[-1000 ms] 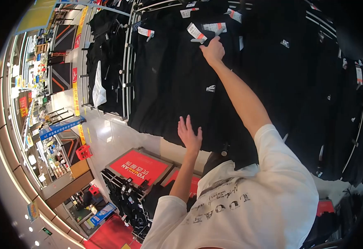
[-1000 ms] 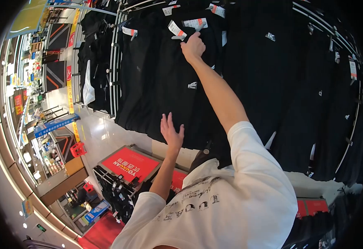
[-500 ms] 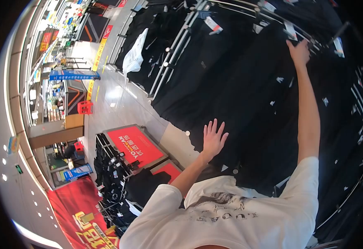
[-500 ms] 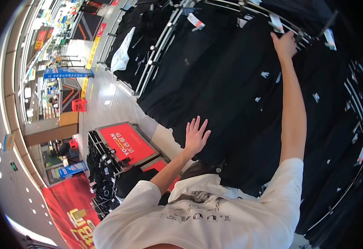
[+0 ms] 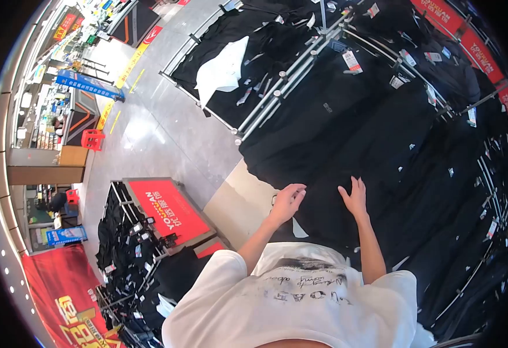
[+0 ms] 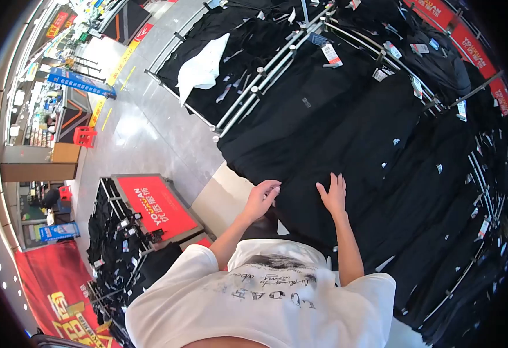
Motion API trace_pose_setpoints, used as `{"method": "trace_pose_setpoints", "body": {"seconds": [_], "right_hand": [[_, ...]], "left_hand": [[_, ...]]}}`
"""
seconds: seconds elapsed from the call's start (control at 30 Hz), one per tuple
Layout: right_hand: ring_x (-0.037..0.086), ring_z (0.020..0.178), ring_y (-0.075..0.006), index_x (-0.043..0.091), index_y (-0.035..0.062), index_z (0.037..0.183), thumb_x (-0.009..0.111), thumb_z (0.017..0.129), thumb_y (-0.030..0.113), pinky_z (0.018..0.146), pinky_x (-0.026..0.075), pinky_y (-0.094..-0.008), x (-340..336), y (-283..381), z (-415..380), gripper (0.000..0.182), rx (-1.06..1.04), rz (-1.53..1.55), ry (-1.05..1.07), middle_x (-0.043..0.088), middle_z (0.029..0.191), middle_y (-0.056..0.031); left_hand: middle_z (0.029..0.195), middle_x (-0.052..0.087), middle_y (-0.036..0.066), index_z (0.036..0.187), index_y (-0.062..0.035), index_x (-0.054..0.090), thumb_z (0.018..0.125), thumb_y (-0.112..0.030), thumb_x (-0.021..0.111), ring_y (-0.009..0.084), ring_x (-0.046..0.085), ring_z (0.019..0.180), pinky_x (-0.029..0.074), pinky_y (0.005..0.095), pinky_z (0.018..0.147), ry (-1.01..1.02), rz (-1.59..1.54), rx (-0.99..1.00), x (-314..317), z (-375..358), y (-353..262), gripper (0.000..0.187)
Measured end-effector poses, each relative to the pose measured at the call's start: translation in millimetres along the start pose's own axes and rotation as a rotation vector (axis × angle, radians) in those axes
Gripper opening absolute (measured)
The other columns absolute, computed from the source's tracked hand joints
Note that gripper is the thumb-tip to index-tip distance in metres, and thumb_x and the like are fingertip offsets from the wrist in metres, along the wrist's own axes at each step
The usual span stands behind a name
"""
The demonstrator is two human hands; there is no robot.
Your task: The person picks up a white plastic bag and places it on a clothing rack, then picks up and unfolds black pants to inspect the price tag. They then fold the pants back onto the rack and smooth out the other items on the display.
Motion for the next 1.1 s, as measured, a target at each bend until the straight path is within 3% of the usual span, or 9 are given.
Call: {"method": "trace_pose_setpoints", "body": {"seconds": [0.27, 0.47, 0.67, 0.73, 0.93, 0.97, 1.0, 1.07, 1.1], "right_hand": [[0.044, 0.124, -0.0414, 0.043, -0.0051, 0.132, 0.065, 0.087, 0.037, 0.105, 0.035, -0.0429, 21, 109, -37, 0.065, 0.091, -0.023, -0.207, 0.048, 0.132, -0.0262], [0.049, 0.118, -0.0391, 0.045, -0.0024, 0.129, 0.068, 0.085, 0.028, 0.101, 0.039, -0.0427, 51, 235, -13, 0.059, -0.195, 0.074, -0.255, 0.051, 0.127, -0.0242], [0.049, 0.117, -0.0377, 0.048, 0.0003, 0.128, 0.070, 0.082, 0.021, 0.101, 0.039, -0.0419, 69, 358, 52, 0.054, -0.358, 0.205, -0.225, 0.053, 0.126, -0.0204], [0.047, 0.119, -0.0372, 0.049, 0.0013, 0.128, 0.071, 0.079, 0.016, 0.101, 0.039, -0.0419, 68, 401, 82, 0.056, -0.521, 0.191, -0.367, 0.051, 0.129, -0.0191], [0.033, 0.130, -0.0422, 0.045, 0.0136, 0.136, 0.073, 0.076, 0.014, 0.107, 0.029, -0.0503, 93, 486, 200, 0.066, -0.562, -0.124, -0.441, 0.037, 0.143, -0.0170], [0.036, 0.126, -0.0429, 0.055, 0.0150, 0.126, 0.070, 0.072, 0.008, 0.102, 0.031, -0.0573, 100, 493, 217, 0.057, -0.564, -0.093, -0.482, 0.043, 0.138, -0.0178], [0.036, 0.126, -0.0429, 0.055, 0.0150, 0.126, 0.070, 0.072, 0.008, 0.102, 0.031, -0.0573, 108, 494, 234, 0.057, -0.546, -0.071, -0.484, 0.043, 0.138, -0.0178], [0.039, 0.123, -0.0404, 0.064, 0.0097, 0.107, 0.066, 0.069, 0.002, 0.102, 0.032, -0.0543, 131, 489, 265, 0.039, -0.596, -0.186, -0.400, 0.048, 0.131, -0.0181], [0.042, 0.121, -0.0379, 0.066, 0.0072, 0.088, 0.062, 0.065, -0.001, 0.101, 0.034, -0.0519, 139, 483, 280, 0.024, -0.575, 0.008, -0.359, 0.052, 0.125, -0.0183]], "left_hand": [[0.089, 0.068, 0.009, 0.111, -0.0014, 0.062, 0.094, -0.019, 0.056, 0.0156, 0.064, 0.080, 0.051, 0.0302, 0.074, 0.051, -0.079, -0.025, -160, -9, 76, 0.025], [0.092, 0.067, 0.009, 0.109, 0.0001, 0.061, 0.095, -0.021, 0.054, 0.0151, 0.062, 0.084, 0.049, 0.0287, 0.076, -0.088, -0.250, -0.114, -236, -11, 128, 0.026], [0.094, 0.067, 0.009, 0.110, -0.0009, 0.060, 0.096, -0.025, 0.052, 0.0135, 0.060, 0.083, 0.047, 0.0267, 0.074, -0.167, -0.453, -0.242, -277, -16, 147, 0.029], [0.095, 0.067, 0.008, 0.110, -0.0015, 0.060, 0.096, -0.026, 0.052, 0.0132, 0.060, 0.082, 0.046, 0.0263, 0.074, -0.177, -0.456, -0.269, -288, -19, 152, 0.030], [0.096, 0.066, 0.010, 0.109, 0.0019, 0.060, 0.096, -0.024, 0.052, 0.0153, 0.061, 0.085, 0.048, 0.0291, 0.077, -0.250, -0.376, -0.419, -333, 18, 164, 0.030], [0.096, 0.066, 0.010, 0.110, 0.0018, 0.059, 0.096, -0.025, 0.051, 0.0151, 0.061, 0.085, 0.047, 0.0286, 0.076, -0.246, -0.376, -0.423, -343, 27, 159, 0.031], [0.097, 0.067, 0.010, 0.111, 0.0016, 0.059, 0.096, -0.026, 0.051, 0.0150, 0.061, 0.085, 0.047, 0.0281, 0.076, -0.238, -0.376, -0.423, -354, 39, 154, 0.033], [0.097, 0.066, 0.008, 0.112, -0.0001, 0.059, 0.096, -0.029, 0.052, 0.0141, 0.061, 0.085, 0.046, 0.0274, 0.076, -0.209, -0.333, -0.406, -370, 66, 143, 0.033], [0.098, 0.066, 0.007, 0.113, -0.0019, 0.059, 0.096, -0.031, 0.053, 0.0131, 0.060, 0.085, 0.046, 0.0267, 0.077, -0.184, -0.317, -0.385, -375, 79, 140, 0.034]]}}
Point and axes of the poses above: each hand's wrist, its own z-axis towards the middle knuckle, its own x-axis out of the palm, y = z × x, the point moved 5 cm from there along z, towards the middle knuckle
